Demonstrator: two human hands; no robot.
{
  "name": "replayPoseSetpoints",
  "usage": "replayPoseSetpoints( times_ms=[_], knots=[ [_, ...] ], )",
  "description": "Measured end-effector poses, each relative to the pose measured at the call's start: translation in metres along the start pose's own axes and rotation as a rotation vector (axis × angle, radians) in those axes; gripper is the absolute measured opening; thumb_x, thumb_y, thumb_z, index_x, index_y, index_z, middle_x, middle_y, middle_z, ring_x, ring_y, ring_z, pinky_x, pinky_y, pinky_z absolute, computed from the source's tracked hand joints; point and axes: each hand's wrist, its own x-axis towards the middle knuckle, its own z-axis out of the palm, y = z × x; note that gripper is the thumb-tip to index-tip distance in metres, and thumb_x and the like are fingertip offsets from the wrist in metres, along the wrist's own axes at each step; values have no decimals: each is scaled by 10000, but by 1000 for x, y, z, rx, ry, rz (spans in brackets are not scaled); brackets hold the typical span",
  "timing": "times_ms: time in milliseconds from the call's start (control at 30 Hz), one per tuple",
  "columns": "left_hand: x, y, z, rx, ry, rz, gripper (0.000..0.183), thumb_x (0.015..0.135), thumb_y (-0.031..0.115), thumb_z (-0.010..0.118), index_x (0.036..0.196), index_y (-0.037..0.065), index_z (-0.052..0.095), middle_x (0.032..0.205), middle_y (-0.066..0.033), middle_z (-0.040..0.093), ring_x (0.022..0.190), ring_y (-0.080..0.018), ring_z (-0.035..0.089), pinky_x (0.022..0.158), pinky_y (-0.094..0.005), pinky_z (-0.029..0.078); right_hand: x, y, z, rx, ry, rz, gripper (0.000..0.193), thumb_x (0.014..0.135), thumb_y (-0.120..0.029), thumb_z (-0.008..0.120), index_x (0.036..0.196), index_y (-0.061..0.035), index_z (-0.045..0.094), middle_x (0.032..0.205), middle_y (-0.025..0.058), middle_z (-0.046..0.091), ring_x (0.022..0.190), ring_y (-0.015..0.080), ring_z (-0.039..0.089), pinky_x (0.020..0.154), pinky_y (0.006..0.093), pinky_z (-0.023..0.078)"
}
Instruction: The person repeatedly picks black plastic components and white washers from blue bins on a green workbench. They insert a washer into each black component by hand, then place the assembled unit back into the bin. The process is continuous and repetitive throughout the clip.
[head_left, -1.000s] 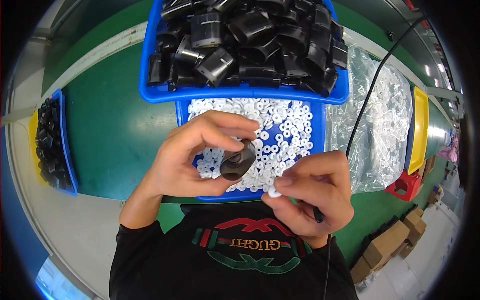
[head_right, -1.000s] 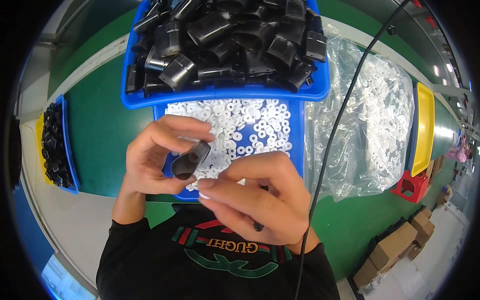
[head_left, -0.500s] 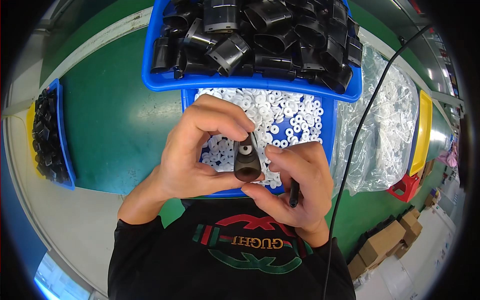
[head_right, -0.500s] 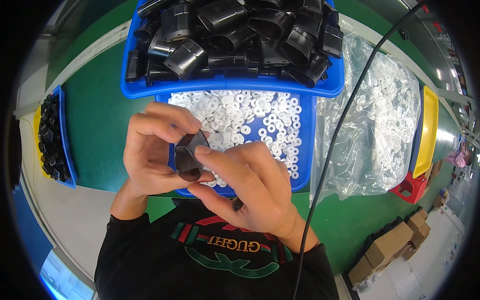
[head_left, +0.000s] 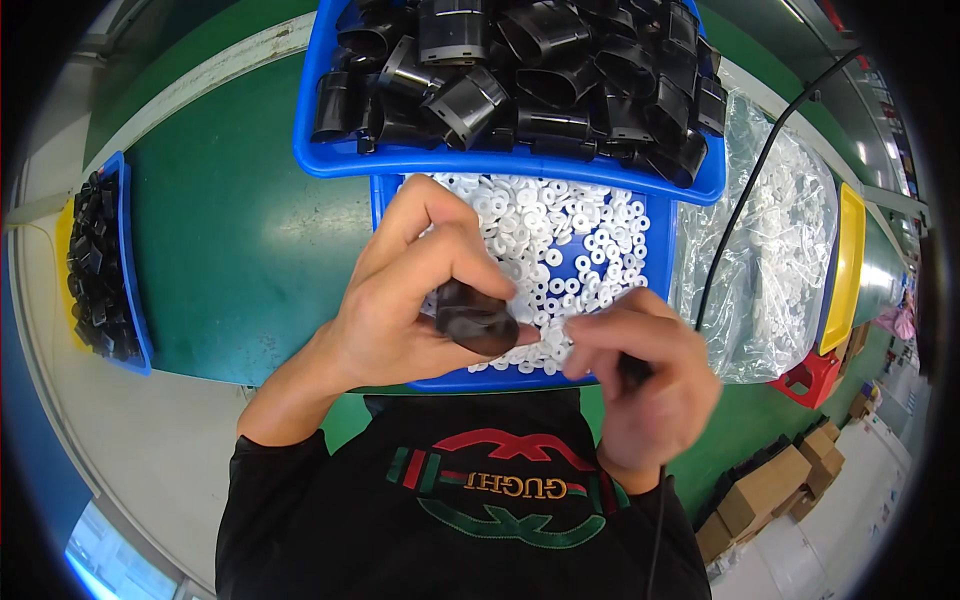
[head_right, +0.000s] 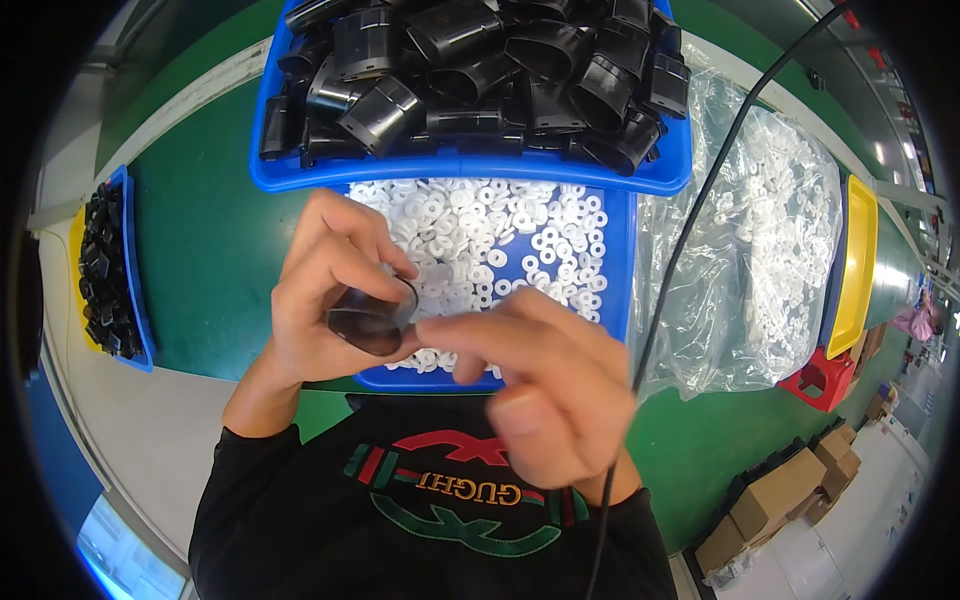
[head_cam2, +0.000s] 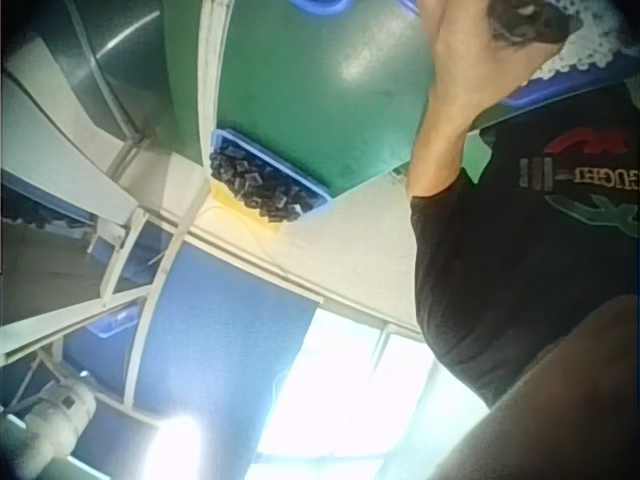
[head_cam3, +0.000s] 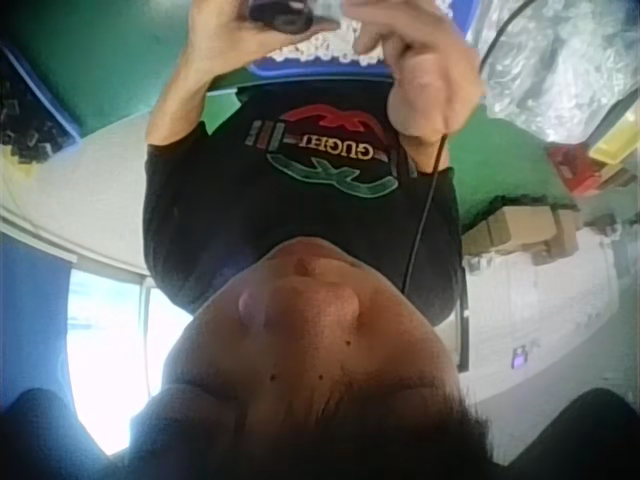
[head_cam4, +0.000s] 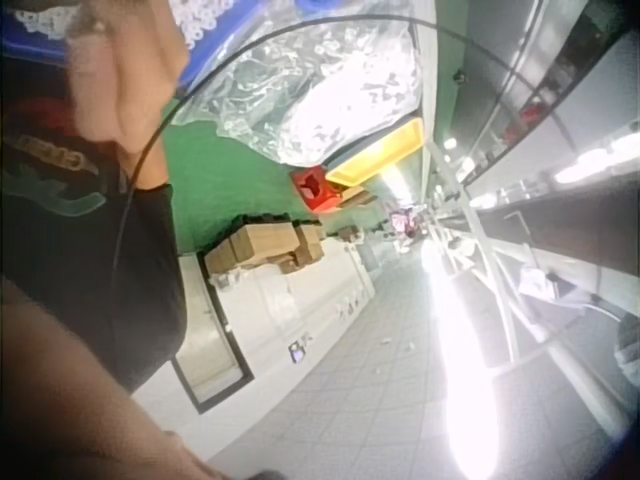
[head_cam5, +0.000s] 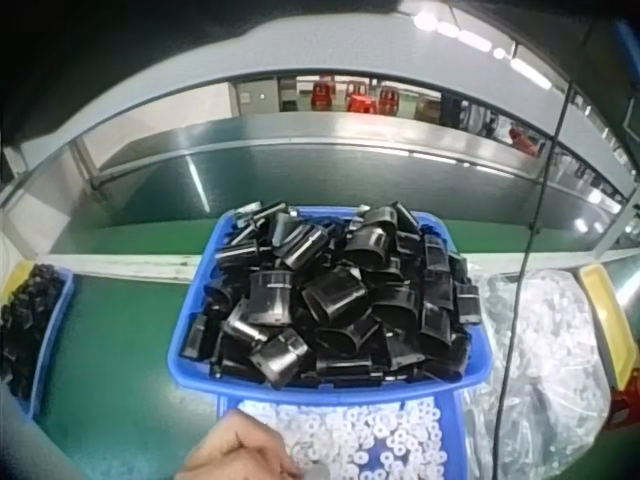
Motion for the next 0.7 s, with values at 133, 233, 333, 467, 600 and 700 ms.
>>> replayPoseSetpoints(
  times_ms=[133,233,333,467,600,700],
  knots=[
    [1,2,15,-177,150,-94,442,644,15,863,917,67,519,965,-110,586,854,-189,601,653,-289,497,14,-6,7,255,99,-181,463,1047,-307,325,1315,40,473,675,172,612,450,100,485,409,241,389],
    [0,0,15,-215,66,-109,477,692,-81,810,952,75,442,922,-118,573,819,-158,596,667,-281,503,29,-7,5,480,37,-289,362,1042,-312,356,1171,-7,503,610,123,580,406,89,455,378,235,357],
    [-1,1,18,-267,56,-177,472,712,-103,781,962,73,422,909,-105,575,789,-145,582,678,-273,491,43,-6,1,699,-88,-372,387,1030,-368,400,904,-54,588,502,45,514,356,68,404,352,219,297],
    [-2,0,17,-316,14,-231,452,728,-98,755,964,69,407,916,-106,559,770,-138,555,680,-266,469,49,-16,9,828,-93,-378,625,995,-509,439,479,-160,378,398,-23,390,312,63,304,357,213,208],
    [-4,-3,11,-323,-51,-251,418,741,-86,724,969,69,410,918,-107,545,785,-136,538,666,-265,460,52,-10,25,763,-28,-361,613,978,-563,429,523,-173,299,430,-31,372,361,91,332,384,238,239],
    [-4,-2,8,-318,-73,-294,416,732,-72,731,968,69,420,912,-106,544,781,-134,531,656,-266,460,48,-4,23,717,-80,-357,621,960,-608,418,548,-167,275,453,-35,359,399,109,359,405,253,261]
  ],
)
